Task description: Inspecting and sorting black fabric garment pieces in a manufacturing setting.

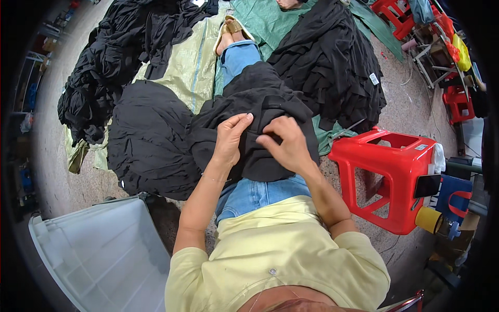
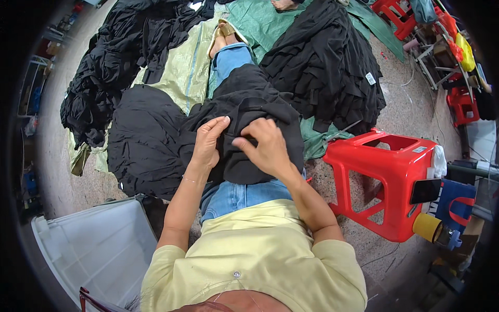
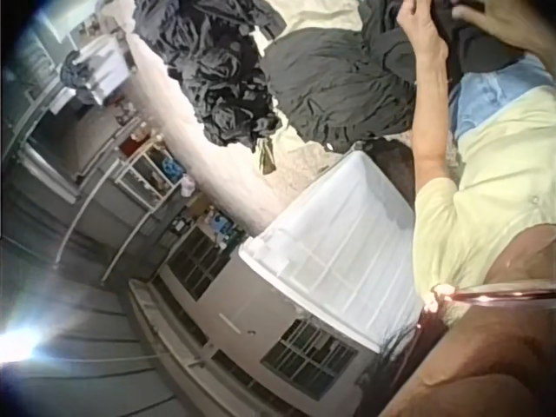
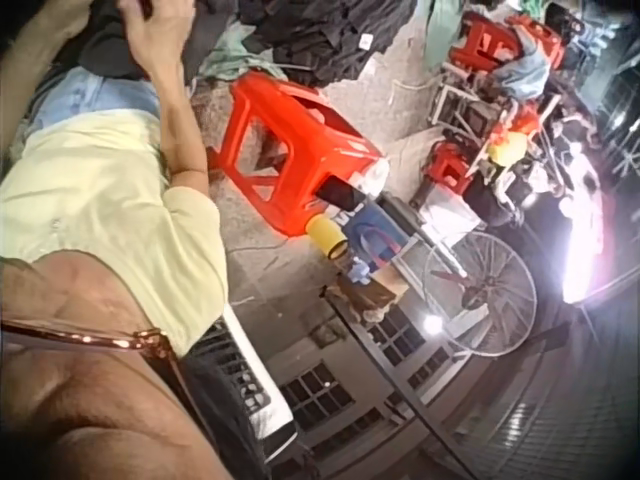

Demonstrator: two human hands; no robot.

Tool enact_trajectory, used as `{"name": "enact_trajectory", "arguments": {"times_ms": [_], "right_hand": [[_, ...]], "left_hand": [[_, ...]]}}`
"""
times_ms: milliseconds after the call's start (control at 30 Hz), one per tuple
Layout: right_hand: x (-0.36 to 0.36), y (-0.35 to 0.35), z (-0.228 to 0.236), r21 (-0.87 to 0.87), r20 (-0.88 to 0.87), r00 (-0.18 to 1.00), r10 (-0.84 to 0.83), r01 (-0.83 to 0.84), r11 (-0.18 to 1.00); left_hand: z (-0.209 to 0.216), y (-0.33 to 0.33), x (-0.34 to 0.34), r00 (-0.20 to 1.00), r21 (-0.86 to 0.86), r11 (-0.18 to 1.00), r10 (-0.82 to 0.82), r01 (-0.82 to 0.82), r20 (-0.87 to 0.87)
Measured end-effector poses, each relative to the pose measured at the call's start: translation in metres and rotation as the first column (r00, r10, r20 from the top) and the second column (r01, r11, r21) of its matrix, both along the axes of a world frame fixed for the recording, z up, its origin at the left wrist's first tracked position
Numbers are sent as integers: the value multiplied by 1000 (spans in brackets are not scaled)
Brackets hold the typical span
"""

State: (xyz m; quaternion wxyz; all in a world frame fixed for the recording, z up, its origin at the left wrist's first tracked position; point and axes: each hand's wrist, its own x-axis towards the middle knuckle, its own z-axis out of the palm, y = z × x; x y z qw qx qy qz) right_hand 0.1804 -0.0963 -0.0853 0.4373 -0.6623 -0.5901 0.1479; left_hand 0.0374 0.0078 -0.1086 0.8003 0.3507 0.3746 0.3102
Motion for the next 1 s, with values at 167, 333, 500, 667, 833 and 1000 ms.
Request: {"name": "enact_trajectory", "arguments": {"times_ms": [167,333,500,667,833,1000], "right_hand": [[-25,-10,6,49,-110,994,14,-9,999],[-30,-18,12,96,56,998,1,-6,995],[-34,-21,12,98,41,999,15,-18,995],[-36,-23,6,90,34,999,34,-37,995],[-39,-23,-2,174,1,1000,5,-6,985],[-36,-26,0,138,-15,999,32,-30,990]], "left_hand": [[14,-7,-3,980,304,953,49,12,-191],[21,-11,-18,901,704,657,88,269,-426],[16,-13,-41,949,195,942,-233,275,-214],[15,-16,-46,954,98,958,-251,270,-165],[14,-29,-49,931,289,904,-233,314,-282],[9,-37,-55,942,531,794,-152,296,-298]]}}
